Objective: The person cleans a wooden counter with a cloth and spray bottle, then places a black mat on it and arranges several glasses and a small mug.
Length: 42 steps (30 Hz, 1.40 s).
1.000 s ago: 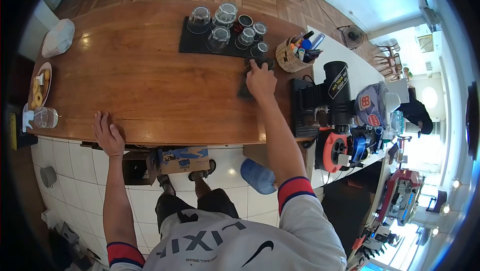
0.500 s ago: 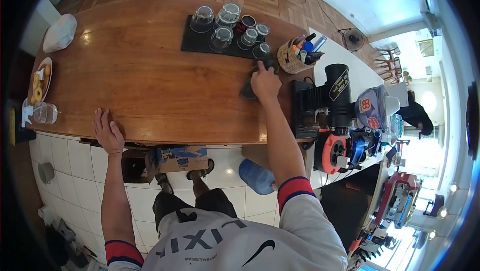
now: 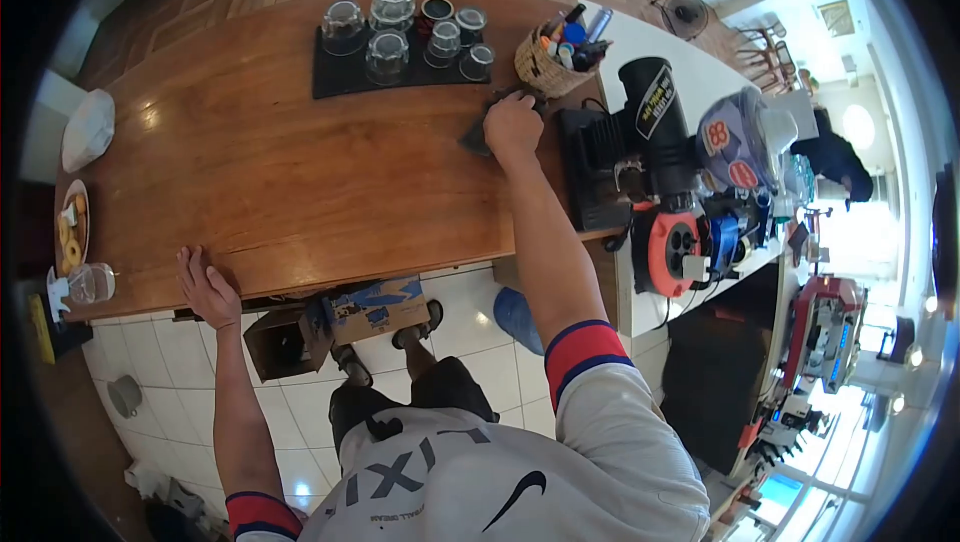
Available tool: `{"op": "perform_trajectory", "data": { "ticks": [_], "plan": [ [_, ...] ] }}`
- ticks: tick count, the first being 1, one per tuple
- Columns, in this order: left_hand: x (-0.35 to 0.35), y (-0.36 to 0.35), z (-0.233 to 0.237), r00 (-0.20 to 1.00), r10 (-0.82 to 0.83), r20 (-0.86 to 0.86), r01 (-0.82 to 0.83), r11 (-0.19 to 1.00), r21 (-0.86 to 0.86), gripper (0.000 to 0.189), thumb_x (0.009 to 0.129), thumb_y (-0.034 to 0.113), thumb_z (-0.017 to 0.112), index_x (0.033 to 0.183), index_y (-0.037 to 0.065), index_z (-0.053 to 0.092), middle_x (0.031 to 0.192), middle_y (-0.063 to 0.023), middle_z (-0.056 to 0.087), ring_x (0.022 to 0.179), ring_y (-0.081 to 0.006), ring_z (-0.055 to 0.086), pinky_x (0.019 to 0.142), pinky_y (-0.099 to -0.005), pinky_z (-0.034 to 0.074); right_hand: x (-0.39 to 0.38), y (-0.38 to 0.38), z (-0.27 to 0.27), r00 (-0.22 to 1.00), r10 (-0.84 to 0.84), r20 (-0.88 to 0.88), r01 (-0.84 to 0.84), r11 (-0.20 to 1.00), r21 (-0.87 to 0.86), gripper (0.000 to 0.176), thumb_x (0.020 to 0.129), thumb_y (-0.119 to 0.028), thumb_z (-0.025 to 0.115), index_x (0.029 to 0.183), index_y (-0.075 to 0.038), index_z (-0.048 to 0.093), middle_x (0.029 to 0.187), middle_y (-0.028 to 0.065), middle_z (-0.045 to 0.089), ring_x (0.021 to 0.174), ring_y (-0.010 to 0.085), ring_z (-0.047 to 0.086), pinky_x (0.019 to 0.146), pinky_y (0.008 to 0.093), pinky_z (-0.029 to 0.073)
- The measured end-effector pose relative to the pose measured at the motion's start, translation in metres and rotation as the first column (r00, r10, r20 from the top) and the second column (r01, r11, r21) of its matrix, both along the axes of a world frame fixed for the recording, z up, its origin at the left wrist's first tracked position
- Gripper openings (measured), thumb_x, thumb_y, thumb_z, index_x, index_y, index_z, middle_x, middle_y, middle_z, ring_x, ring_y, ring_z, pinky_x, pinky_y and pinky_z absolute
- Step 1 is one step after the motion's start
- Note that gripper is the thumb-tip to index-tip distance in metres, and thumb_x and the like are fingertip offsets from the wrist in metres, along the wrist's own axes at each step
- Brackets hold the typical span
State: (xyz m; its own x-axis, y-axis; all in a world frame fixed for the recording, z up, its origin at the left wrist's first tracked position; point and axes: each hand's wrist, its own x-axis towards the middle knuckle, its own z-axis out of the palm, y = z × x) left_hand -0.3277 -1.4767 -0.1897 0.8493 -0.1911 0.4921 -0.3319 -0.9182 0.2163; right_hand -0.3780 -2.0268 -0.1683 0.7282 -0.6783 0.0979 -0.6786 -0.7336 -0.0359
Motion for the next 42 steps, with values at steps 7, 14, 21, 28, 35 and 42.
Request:
{"op": "perform_trajectory", "data": {
  "ticks": [7,14,21,28,35,42],
  "plan": [
    [0.003,0.0,-0.002,1.0,-0.004,0.025,0.004,1.0,-0.016,0.043,0.098,0.031,0.037,0.126,0.008,0.059,0.142,-0.0152,0.05,0.134,-0.0352,0.043,0.11,-0.0502,0.03,-0.028,-0.022,0.016,0.987,-0.066,-0.145,0.084,0.989,0.124,0.037,0.089,-0.02,0.055,0.113,0.008,0.059,0.11,0.0234,0.065,0.098,0.0345,0.067,0.081,0.04,0.056],
    [0.003,0.002,-0.006,0.999,0.011,0.034,-0.011,1.0,-0.004,0.041,0.096,0.03,0.041,0.126,0.009,0.059,0.141,-0.0162,0.05,0.134,-0.0356,0.043,0.111,-0.0511,0.03,-0.084,0.024,0.032,0.976,-0.091,-0.2,0.12,0.983,0.139,0.027,0.089,-0.018,0.056,0.096,0.003,0.071,0.11,0.0221,0.067,0.103,0.0321,0.068,0.082,0.0399,0.057],
    [0.003,-0.003,-0.002,0.995,0.006,0.098,-0.001,0.999,-0.05,0.038,0.094,0.029,0.044,0.123,0.01,0.061,0.137,-0.0166,0.053,0.132,-0.0347,0.045,0.109,-0.0528,0.031,-0.303,0.128,-0.01,0.885,-0.046,-0.464,0.199,0.937,0.287,0.027,0.09,-0.02,0.05,0.093,-0.004,0.072,0.106,0.02,0.069,0.098,0.0322,0.068,0.084,0.0451,0.055],
    [-0.002,-0.002,0.004,0.993,0.002,0.118,0.001,1.0,-0.024,0.038,0.096,0.032,0.044,0.118,0.008,0.062,0.132,-0.0176,0.056,0.129,-0.0362,0.046,0.108,-0.0537,0.031,-0.602,0.323,-0.049,0.526,-0.637,-0.563,0.834,0.515,0.197,0.029,0.093,-0.026,0.053,0.106,-0.006,0.069,0.1,0.0193,0.07,0.1,0.0336,0.068,0.086,0.0444,0.053],
    [-0.009,0.002,0.015,0.996,-0.047,-0.072,0.04,0.995,-0.094,0.053,0.1,0.048,0.038,0.132,0.009,0.053,0.144,-0.0193,0.045,0.139,-0.0363,0.035,0.113,-0.0551,0.023,-0.572,0.35,0.0,0.297,-0.897,0.328,0.289,0.411,0.865,0.029,0.101,-0.024,0.046,0.108,0.0,0.061,0.097,0.012,0.064,0.092,0.0208,0.062,0.083,0.0352,0.05],
    [-0.002,0.041,0.025,0.956,-0.267,-0.125,0.138,0.78,-0.61,0.059,0.102,0.048,0.04,0.14,0.004,0.045,0.154,-0.0215,0.031,0.145,-0.039,0.023,0.116,-0.0501,0.02,-0.386,0.28,0.102,0.103,-0.833,0.544,-0.447,0.45,0.773,0.033,0.1,-0.026,0.054,0.122,-0.002,0.054,0.116,0.0099,0.062,0.105,0.0211,0.063,0.09,0.0361,0.052]
  ]
}}
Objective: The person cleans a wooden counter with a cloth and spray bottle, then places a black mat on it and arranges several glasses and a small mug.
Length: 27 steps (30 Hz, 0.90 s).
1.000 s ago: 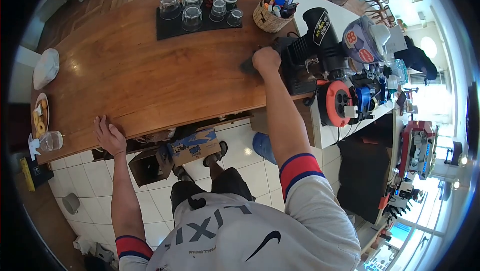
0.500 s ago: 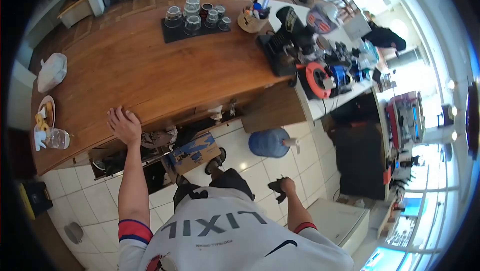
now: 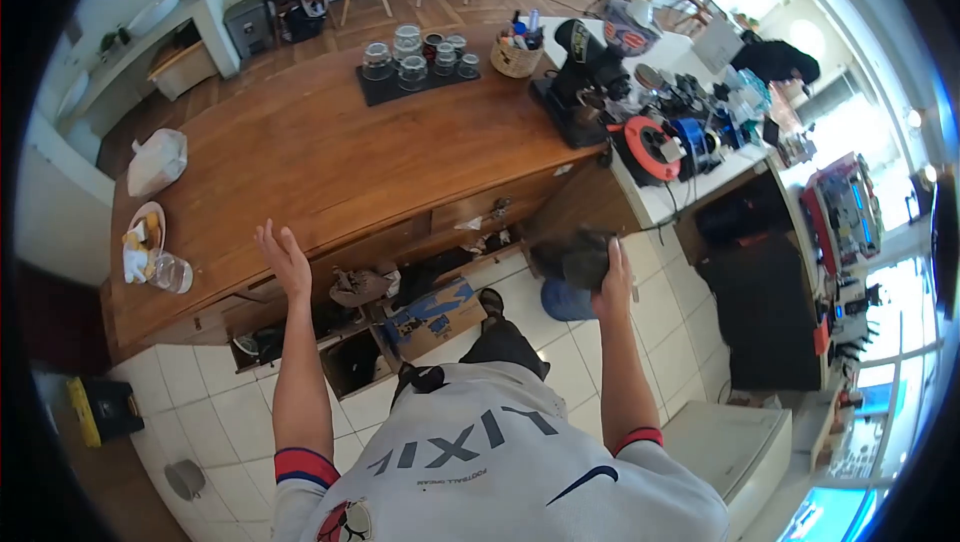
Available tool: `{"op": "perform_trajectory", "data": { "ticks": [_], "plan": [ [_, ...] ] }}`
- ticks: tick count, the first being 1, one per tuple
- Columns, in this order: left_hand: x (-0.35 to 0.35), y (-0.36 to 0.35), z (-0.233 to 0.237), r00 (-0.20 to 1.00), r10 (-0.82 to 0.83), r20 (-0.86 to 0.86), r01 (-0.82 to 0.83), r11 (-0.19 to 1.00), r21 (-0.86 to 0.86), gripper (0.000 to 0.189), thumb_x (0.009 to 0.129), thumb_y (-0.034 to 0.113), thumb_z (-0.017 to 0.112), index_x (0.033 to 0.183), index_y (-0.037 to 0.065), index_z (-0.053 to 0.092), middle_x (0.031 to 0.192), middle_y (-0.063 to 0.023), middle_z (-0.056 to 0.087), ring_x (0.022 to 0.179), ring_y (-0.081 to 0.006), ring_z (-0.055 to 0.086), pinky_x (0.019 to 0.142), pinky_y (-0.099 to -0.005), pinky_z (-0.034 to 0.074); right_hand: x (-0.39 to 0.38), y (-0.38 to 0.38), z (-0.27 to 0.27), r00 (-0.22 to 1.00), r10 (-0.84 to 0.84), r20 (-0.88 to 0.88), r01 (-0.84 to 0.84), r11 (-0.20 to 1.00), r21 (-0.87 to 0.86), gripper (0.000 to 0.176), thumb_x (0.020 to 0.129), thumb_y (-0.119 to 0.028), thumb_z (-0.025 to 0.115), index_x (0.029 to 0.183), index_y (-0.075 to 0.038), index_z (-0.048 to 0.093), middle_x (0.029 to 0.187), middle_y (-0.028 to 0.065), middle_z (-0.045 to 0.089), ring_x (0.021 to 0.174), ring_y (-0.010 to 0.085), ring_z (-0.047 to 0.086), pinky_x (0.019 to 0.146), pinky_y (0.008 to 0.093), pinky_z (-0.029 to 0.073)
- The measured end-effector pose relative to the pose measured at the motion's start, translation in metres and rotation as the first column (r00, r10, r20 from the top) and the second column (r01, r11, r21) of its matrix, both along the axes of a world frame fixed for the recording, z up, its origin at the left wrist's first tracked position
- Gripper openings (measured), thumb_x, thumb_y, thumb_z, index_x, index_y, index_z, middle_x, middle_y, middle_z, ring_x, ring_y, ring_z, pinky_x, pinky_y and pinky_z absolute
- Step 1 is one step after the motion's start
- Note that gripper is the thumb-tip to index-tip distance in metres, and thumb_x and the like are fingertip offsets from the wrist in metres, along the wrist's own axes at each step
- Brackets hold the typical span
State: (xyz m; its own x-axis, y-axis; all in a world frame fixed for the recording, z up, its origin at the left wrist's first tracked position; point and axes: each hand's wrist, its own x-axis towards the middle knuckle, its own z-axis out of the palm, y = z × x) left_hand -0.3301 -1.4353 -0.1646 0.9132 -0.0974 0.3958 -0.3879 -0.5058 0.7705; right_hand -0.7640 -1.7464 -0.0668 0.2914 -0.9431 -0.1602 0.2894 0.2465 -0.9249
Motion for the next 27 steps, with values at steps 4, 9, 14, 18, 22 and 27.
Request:
{"op": "perform_trajectory", "data": {
  "ticks": [4,9,14,18,22,27],
  "plan": [
    [-0.067,0.025,0.02,0.998,-0.051,-0.031,0.048,0.993,-0.111,0.051,0.103,0.036,0.045,0.139,-0.001,0.043,0.15,-0.0231,0.036,0.141,-0.0366,0.031,0.114,-0.0427,0.025,0.113,-0.024,0.086,0.986,0.152,0.071,-0.151,0.988,-0.023,0.028,0.098,-0.021,0.057,0.12,-0.004,0.054,0.112,0.0085,0.062,0.104,0.0212,0.062,0.088,0.0363,0.052],
    [-0.155,0.035,-0.048,0.963,0.107,-0.246,-0.144,0.98,-0.137,0.041,0.103,0.025,0.05,0.132,-0.004,0.047,0.139,-0.0187,0.049,0.129,-0.0299,0.046,0.109,-0.0375,0.034,0.192,-0.11,0.064,0.821,0.476,0.315,-0.481,0.874,-0.068,0.02,0.094,-0.012,0.055,0.112,-0.004,0.055,0.108,0.0079,0.063,0.099,0.0206,0.062,0.084,0.0368,0.052],
    [-0.251,0.048,-0.09,0.783,0.319,-0.533,-0.449,0.884,-0.131,0.038,0.102,0.025,0.052,0.128,-0.003,0.052,0.125,-0.0157,0.057,0.118,-0.0239,0.052,0.101,-0.0335,0.041,0.227,-0.206,-0.039,0.466,0.069,-0.882,-0.622,0.735,-0.271,0.026,0.088,-0.013,0.058,0.112,-0.003,0.057,0.11,0.0159,0.062,0.109,0.0329,0.058,0.094,0.0424,0.045],
    [-0.319,0.074,-0.097,0.626,0.495,-0.603,-0.585,0.809,0.056,0.036,0.1,0.025,0.054,0.122,-0.003,0.055,0.117,-0.0141,0.06,0.111,-0.0232,0.055,0.097,-0.034,0.043,0.257,-0.204,-0.046,0.648,-0.28,-0.708,-0.561,0.452,-0.693,0.027,0.086,-0.014,0.061,0.11,-0.004,0.057,0.109,0.0213,0.06,0.106,0.0415,0.055,0.091,0.0464,0.045],
    [-0.35,0.098,-0.095,0.544,0.558,-0.627,-0.587,0.787,0.19,0.032,0.099,0.025,0.055,0.115,-0.002,0.058,0.109,-0.0119,0.062,0.103,-0.022,0.057,0.093,-0.0336,0.045,0.323,-0.215,-0.039,0.708,-0.101,-0.699,-0.604,0.427,-0.673,0.029,0.085,-0.016,0.064,0.111,-0.004,0.057,0.11,0.0191,0.059,0.105,0.0403,0.056,0.088,0.0481,0.046],
    [-0.338,0.123,-0.1,0.346,0.504,-0.791,-0.676,0.719,0.162,0.028,0.099,0.024,0.056,0.111,0.0,0.06,0.104,-0.0085,0.064,0.097,-0.0194,0.058,0.09,-0.033,0.045,0.357,-0.219,-0.038,0.633,-0.074,-0.77,-0.65,0.49,-0.581,0.027,0.086,-0.018,0.064,0.11,-0.005,0.059,0.108,0.0182,0.059,0.102,0.0391,0.056,0.085,0.0484,0.047]
  ]
}}
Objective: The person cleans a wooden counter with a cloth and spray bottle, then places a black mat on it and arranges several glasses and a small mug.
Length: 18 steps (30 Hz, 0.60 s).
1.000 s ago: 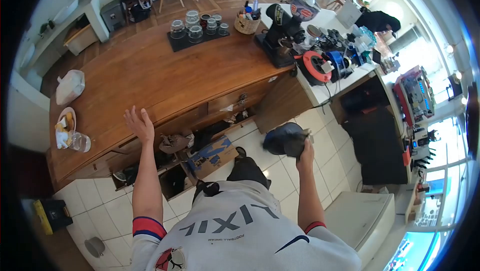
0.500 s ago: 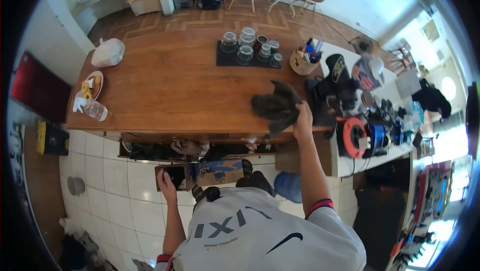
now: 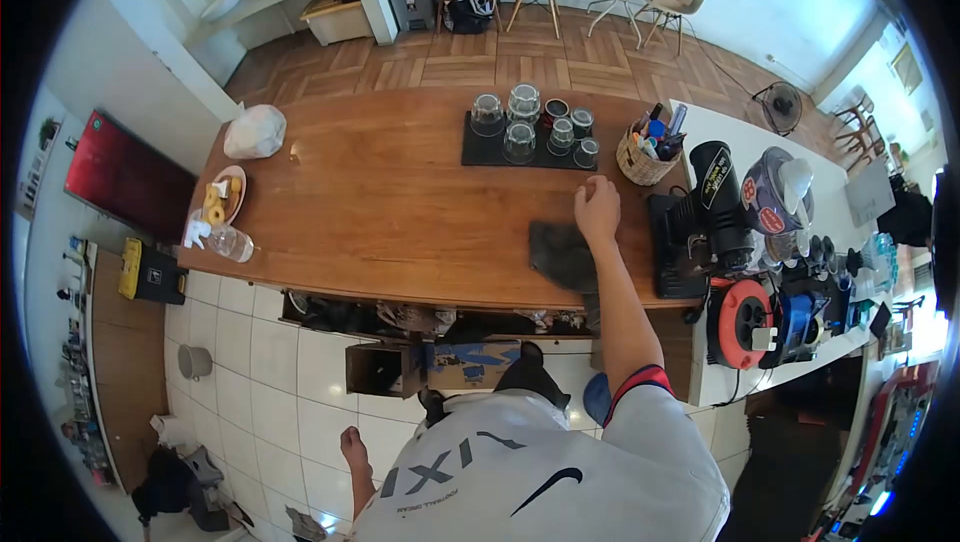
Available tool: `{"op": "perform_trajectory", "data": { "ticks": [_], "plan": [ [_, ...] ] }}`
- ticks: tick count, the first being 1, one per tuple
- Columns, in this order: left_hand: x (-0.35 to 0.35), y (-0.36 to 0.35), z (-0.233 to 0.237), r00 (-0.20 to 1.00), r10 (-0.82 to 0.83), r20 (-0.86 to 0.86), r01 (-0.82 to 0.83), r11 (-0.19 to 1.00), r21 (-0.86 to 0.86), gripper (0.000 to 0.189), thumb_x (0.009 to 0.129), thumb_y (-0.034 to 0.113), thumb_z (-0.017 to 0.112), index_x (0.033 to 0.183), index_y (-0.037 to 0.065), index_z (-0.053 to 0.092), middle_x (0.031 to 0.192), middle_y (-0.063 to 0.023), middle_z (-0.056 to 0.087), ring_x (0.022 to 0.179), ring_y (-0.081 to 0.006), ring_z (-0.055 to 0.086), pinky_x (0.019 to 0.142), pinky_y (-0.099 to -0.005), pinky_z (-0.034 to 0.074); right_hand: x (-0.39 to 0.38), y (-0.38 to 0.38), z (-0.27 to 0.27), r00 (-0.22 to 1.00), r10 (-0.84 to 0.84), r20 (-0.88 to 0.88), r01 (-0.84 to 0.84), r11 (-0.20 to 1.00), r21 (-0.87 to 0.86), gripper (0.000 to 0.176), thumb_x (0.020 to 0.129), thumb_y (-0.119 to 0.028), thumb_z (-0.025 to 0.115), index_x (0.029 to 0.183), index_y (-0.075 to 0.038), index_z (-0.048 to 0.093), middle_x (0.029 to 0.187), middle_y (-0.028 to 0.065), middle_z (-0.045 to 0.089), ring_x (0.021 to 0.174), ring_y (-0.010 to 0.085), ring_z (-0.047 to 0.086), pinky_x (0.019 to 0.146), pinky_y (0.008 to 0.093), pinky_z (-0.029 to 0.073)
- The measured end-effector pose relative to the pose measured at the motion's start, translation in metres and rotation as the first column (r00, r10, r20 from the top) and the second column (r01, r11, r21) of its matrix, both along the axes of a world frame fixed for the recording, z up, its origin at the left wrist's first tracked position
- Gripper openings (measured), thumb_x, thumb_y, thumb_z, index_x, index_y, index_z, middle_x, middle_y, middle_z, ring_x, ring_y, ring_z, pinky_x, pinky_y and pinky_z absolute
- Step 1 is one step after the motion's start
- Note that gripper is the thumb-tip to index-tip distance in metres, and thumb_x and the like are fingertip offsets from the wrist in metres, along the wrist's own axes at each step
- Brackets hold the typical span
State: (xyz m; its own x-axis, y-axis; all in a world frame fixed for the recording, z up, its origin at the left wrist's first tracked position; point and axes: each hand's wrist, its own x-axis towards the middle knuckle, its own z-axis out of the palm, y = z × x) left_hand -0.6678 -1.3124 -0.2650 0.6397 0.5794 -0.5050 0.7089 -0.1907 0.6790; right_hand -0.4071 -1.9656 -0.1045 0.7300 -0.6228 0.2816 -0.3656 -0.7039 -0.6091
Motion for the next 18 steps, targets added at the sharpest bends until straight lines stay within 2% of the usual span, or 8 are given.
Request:
{"op": "perform_trajectory", "data": {
  "ticks": [4,7,9,11,13,15,16,18],
  "plan": [
    [0.028,0.014,-0.001,0.994,-0.085,0.072,0.085,0.996,-0.007,0.026,0.098,0.025,0.056,0.111,0.003,0.061,0.098,-0.0042,0.061,0.089,-0.0145,0.055,0.078,-0.0295,0.046,-0.019,0.038,-0.009,0.986,0.032,-0.161,-0.051,0.992,-0.115,0.03,0.085,-0.021,0.067,0.109,-0.006,0.06,0.112,0.0174,0.058,0.106,0.0385,0.054,0.087,0.0503,0.045],
    [0.064,-0.009,0.037,0.994,-0.049,0.102,0.061,0.992,-0.114,0.025,0.099,0.026,0.056,0.112,0.006,0.061,0.09,0.0002,0.057,0.081,-0.0091,0.05,0.065,-0.0249,0.043,-0.055,0.069,-0.007,0.993,0.029,-0.11,-0.059,0.958,-0.281,0.032,0.084,-0.024,0.067,0.109,-0.005,0.061,0.117,0.0178,0.056,0.11,0.039,0.051,0.09,0.0517,0.042],
    [0.083,-0.011,0.045,0.967,-0.158,0.201,0.183,0.977,-0.113,0.025,0.099,0.028,0.056,0.113,0.008,0.061,0.084,0.0037,0.052,0.074,-0.0061,0.044,0.058,-0.0224,0.037,-0.077,0.077,-0.009,0.982,-0.007,-0.187,-0.048,0.956,-0.29,0.038,0.084,-0.029,0.068,0.115,-0.007,0.063,0.122,0.0187,0.053,0.113,0.0386,0.048,0.092,0.0524,0.04],
    [0.099,-0.008,0.053,0.968,-0.18,0.176,0.203,0.971,-0.123,0.026,0.098,0.028,0.057,0.114,0.008,0.061,0.086,0.0035,0.055,0.074,-0.0065,0.046,0.061,-0.0222,0.038,-0.099,0.083,-0.015,0.959,0.007,-0.283,-0.113,0.926,-0.361,0.042,0.083,-0.035,0.069,0.118,-0.012,0.065,0.12,0.0149,0.054,0.109,0.0371,0.05,0.091,0.0514,0.04],
    [0.11,0.004,0.053,0.926,-0.347,0.145,0.369,0.915,-0.162,0.034,0.097,0.038,0.056,0.121,0.014,0.058,0.107,0.0012,0.059,0.096,-0.0126,0.055,0.079,-0.0312,0.044,-0.107,0.089,-0.017,0.947,-0.012,-0.32,-0.128,0.901,-0.415,0.042,0.087,-0.039,0.065,0.121,-0.015,0.066,0.116,0.0149,0.054,0.104,0.0357,0.052,0.087,0.0479,0.044],
    [0.122,0.016,0.051,0.918,-0.371,0.138,0.392,0.901,-0.187,0.035,0.098,0.037,0.056,0.123,0.013,0.057,0.108,0.0001,0.059,0.096,-0.0132,0.056,0.08,-0.0319,0.045,-0.099,0.099,-0.021,0.904,-0.176,-0.39,0.024,0.931,-0.364,0.041,0.091,-0.038,0.059,0.124,-0.013,0.064,0.109,0.0148,0.054,0.1,0.034,0.054,0.079,0.0447,0.05],
    [0.125,0.023,0.049,0.912,-0.379,0.157,0.404,0.895,-0.189,0.036,0.098,0.037,0.056,0.123,0.013,0.057,0.109,-0.0001,0.059,0.097,-0.0135,0.057,0.08,-0.032,0.045,-0.093,0.109,-0.03,0.887,-0.229,-0.401,0.023,0.889,-0.458,0.042,0.093,-0.035,0.055,0.126,-0.011,0.061,0.106,0.014,0.054,0.096,0.0327,0.057,0.07,0.0402,0.055],
    [0.127,0.031,0.047,0.915,-0.371,0.162,0.398,0.896,-0.196,0.037,0.098,0.036,0.057,0.126,0.012,0.055,0.111,-0.001,0.06,0.099,-0.0145,0.058,0.08,-0.032,0.045,-0.074,0.14,-0.043,0.859,-0.144,-0.491,-0.088,0.904,-0.419,0.043,0.092,-0.034,0.056,0.128,-0.009,0.059,0.105,0.0134,0.055,0.093,0.032,0.059,0.068,0.0387,0.057]
  ]
}}
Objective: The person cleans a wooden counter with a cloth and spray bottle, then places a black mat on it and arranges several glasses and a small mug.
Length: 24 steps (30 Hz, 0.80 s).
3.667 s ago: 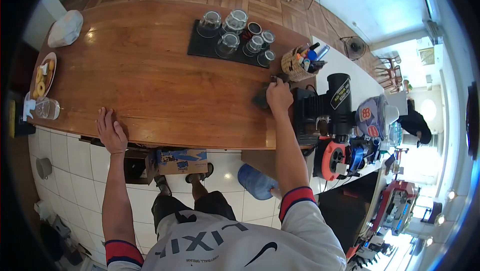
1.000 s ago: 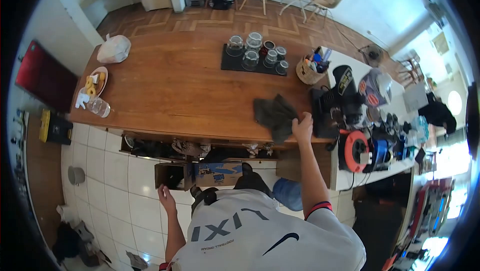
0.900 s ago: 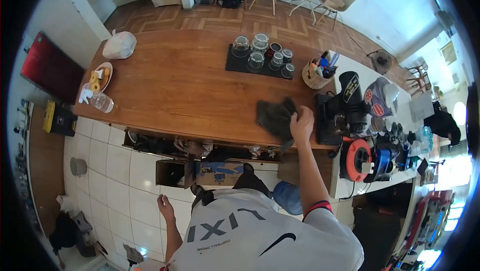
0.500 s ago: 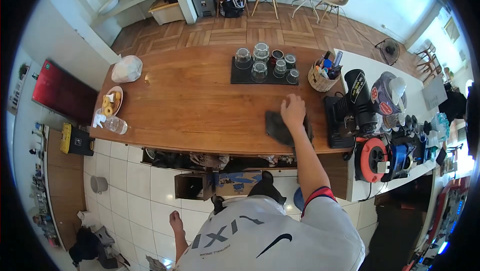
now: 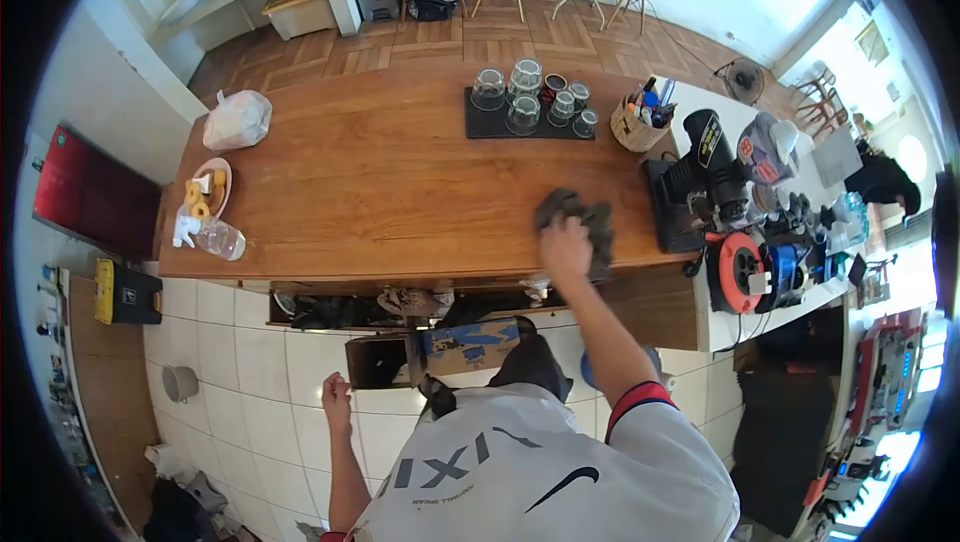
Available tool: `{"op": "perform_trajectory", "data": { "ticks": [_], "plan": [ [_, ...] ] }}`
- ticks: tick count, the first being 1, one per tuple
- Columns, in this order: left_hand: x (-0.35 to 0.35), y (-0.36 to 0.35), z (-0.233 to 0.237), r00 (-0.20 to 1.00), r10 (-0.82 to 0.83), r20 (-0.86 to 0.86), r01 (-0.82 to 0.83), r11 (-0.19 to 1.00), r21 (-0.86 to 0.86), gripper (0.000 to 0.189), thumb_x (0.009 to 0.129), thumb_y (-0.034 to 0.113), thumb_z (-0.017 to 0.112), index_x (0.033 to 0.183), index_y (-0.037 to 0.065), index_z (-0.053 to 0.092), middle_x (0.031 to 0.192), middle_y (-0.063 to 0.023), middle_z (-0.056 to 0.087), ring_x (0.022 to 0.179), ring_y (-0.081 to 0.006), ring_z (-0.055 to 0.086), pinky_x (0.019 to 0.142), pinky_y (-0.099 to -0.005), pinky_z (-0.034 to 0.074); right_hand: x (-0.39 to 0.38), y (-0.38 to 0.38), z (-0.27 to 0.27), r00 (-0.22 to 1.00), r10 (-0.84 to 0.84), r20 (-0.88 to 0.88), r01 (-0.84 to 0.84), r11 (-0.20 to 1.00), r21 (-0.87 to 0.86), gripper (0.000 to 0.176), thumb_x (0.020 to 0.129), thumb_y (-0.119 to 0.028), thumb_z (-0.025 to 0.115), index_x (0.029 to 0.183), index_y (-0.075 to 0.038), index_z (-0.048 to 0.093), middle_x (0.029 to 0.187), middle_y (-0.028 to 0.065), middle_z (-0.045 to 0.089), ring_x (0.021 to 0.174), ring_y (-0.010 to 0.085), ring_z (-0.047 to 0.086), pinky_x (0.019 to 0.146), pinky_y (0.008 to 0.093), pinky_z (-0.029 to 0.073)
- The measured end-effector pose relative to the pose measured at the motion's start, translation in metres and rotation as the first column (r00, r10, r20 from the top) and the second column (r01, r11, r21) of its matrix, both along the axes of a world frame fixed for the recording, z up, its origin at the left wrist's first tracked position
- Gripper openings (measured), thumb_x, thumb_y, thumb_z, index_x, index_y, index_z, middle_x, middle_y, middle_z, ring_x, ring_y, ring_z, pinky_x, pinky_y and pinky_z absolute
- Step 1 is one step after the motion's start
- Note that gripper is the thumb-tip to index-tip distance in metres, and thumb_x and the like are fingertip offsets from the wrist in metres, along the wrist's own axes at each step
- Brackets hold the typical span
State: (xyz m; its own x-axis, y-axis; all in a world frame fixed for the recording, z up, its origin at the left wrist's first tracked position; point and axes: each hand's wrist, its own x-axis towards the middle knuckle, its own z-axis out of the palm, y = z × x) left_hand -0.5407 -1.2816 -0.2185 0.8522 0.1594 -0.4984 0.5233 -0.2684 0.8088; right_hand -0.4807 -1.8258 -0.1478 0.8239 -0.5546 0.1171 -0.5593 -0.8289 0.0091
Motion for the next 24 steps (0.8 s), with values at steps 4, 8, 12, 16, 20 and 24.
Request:
{"op": "perform_trajectory", "data": {
  "ticks": [4,8,12,16,20,24],
  "plan": [
    [-0.009,-0.016,0.008,0.992,0.128,0.015,-0.127,0.991,-0.033,0.039,0.098,0.037,0.056,0.128,0.012,0.053,0.113,-0.0029,0.06,0.102,-0.0164,0.058,0.081,-0.0332,0.046,0.054,0.077,0.0,0.892,0.439,0.109,-0.445,0.895,0.036,0.044,0.087,-0.031,0.062,0.125,-0.009,0.059,0.101,0.0104,0.056,0.093,0.0293,0.059,0.067,0.038,0.056],
    [-0.029,-0.063,0.008,0.976,0.216,-0.026,-0.217,0.975,-0.05,0.036,0.099,0.035,0.054,0.127,0.012,0.053,0.111,-0.0021,0.06,0.101,-0.0163,0.059,0.081,-0.0336,0.047,0.117,0.066,0.003,0.804,0.557,0.211,-0.578,0.814,0.057,0.041,0.09,-0.03,0.06,0.127,-0.012,0.059,0.099,0.0107,0.056,0.092,0.0297,0.059,0.067,0.0394,0.056],
    [-0.03,-0.119,0.013,0.986,0.163,-0.037,-0.164,0.985,-0.043,0.027,0.101,0.025,0.053,0.122,0.009,0.055,0.106,-0.0001,0.061,0.094,-0.0121,0.061,0.077,-0.0288,0.047,0.118,0.017,0.002,0.878,0.451,0.162,-0.472,0.873,0.123,0.039,0.092,-0.029,0.058,0.129,-0.016,0.058,0.099,0.0116,0.058,0.093,0.0311,0.06,0.068,0.041,0.056],
    [-0.001,-0.154,0.023,0.982,0.083,0.169,-0.078,0.996,-0.039,0.029,0.099,0.027,0.057,0.119,0.006,0.057,0.108,-0.0023,0.059,0.095,-0.0146,0.059,0.078,-0.0311,0.047,0.065,-0.048,0.018,0.978,0.203,0.05,-0.209,0.959,0.193,0.039,0.094,-0.03,0.055,0.131,-0.015,0.057,0.104,0.015,0.059,0.095,0.0339,0.063,0.071,0.0427,0.057],
    [0.048,-0.2,0.064,0.865,-0.013,0.502,-0.113,0.969,0.22,0.025,0.099,0.019,0.056,0.117,0.001,0.056,0.104,-0.0065,0.059,0.088,-0.0179,0.057,0.08,-0.0308,0.046,0.027,-0.107,0.034,0.999,-0.021,-0.049,0.029,0.986,0.164,0.043,0.091,-0.033,0.059,0.129,-0.013,0.057,0.106,0.0154,0.059,0.097,0.0347,0.062,0.075,0.0461,0.055],
    [0.111,-0.246,0.094,0.64,-0.356,0.681,-0.089,0.846,0.526,0.03,0.099,0.019,0.053,0.118,-0.003,0.054,0.122,-0.0219,0.051,0.115,-0.0368,0.049,0.102,-0.0426,0.037,0.053,-0.111,0.072,0.943,0.136,0.302,-0.137,0.99,-0.019,0.049,0.084,-0.03,0.069,0.126,-0.008,0.056,0.108,0.0151,0.058,0.099,0.0349,0.061,0.079,0.0482,0.052]
  ]
}}
